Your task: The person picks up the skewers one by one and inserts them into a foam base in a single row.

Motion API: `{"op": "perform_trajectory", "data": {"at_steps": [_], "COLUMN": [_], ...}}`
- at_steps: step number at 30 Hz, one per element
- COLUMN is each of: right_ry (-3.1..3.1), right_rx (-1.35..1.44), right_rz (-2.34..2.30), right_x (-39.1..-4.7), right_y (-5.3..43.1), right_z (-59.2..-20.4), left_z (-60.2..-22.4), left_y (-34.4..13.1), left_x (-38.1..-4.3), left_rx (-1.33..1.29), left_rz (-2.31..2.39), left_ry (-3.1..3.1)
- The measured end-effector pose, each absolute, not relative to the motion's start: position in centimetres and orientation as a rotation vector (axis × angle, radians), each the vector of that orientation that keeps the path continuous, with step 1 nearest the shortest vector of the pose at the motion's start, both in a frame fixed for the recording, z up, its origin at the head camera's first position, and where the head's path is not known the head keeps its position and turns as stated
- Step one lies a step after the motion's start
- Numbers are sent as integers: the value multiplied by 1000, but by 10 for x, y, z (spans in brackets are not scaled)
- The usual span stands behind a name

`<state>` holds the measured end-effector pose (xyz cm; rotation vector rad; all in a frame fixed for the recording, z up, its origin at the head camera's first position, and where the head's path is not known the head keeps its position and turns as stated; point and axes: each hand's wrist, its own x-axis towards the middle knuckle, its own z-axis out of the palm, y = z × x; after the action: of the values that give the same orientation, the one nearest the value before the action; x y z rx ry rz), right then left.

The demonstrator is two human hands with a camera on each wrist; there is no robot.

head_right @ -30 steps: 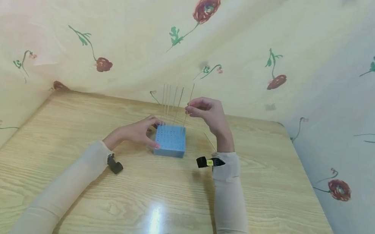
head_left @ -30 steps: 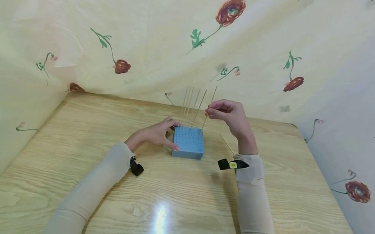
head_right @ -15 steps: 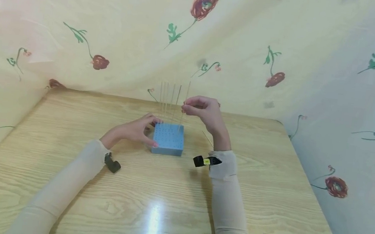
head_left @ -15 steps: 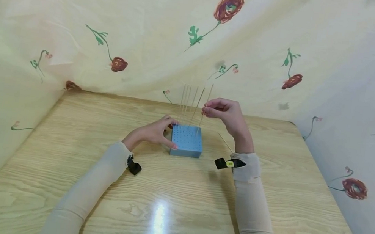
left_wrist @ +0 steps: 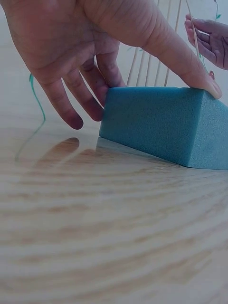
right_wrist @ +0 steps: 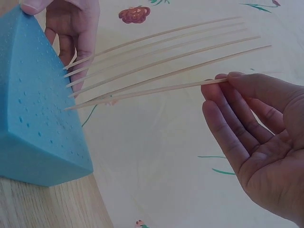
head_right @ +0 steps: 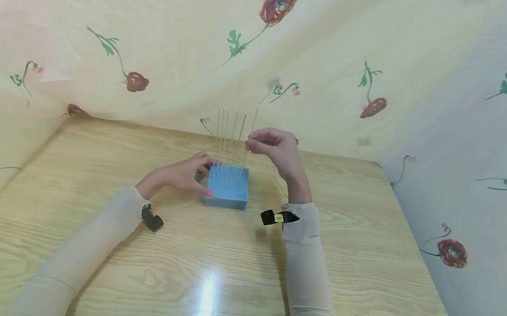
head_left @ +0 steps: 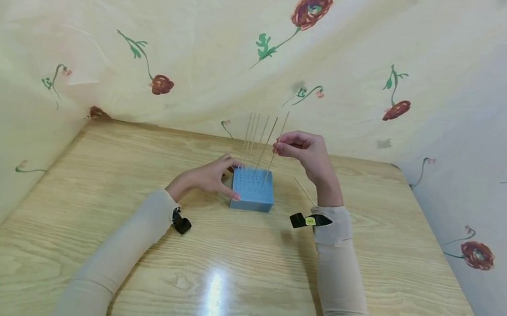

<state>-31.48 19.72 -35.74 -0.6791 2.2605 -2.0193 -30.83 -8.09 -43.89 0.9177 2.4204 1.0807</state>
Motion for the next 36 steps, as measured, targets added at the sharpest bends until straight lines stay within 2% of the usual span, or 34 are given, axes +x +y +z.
{"op": "perform_trajectory", "data": {"at_steps": [12,36], "right_ry": [2204,2287], "right_rx": [-705,-726], "right_rz": [-2165,-2173], "right_x": [-318,-322], "right_y": [192,188], "right_z": [-361,-367], "left_z": [-441,-437], "left_y": [-82,-81], "left_x": [-310,-308], "left_rx": [903,901], "left_rz": [1075,1089], "left_ry": [2414,2409]}}
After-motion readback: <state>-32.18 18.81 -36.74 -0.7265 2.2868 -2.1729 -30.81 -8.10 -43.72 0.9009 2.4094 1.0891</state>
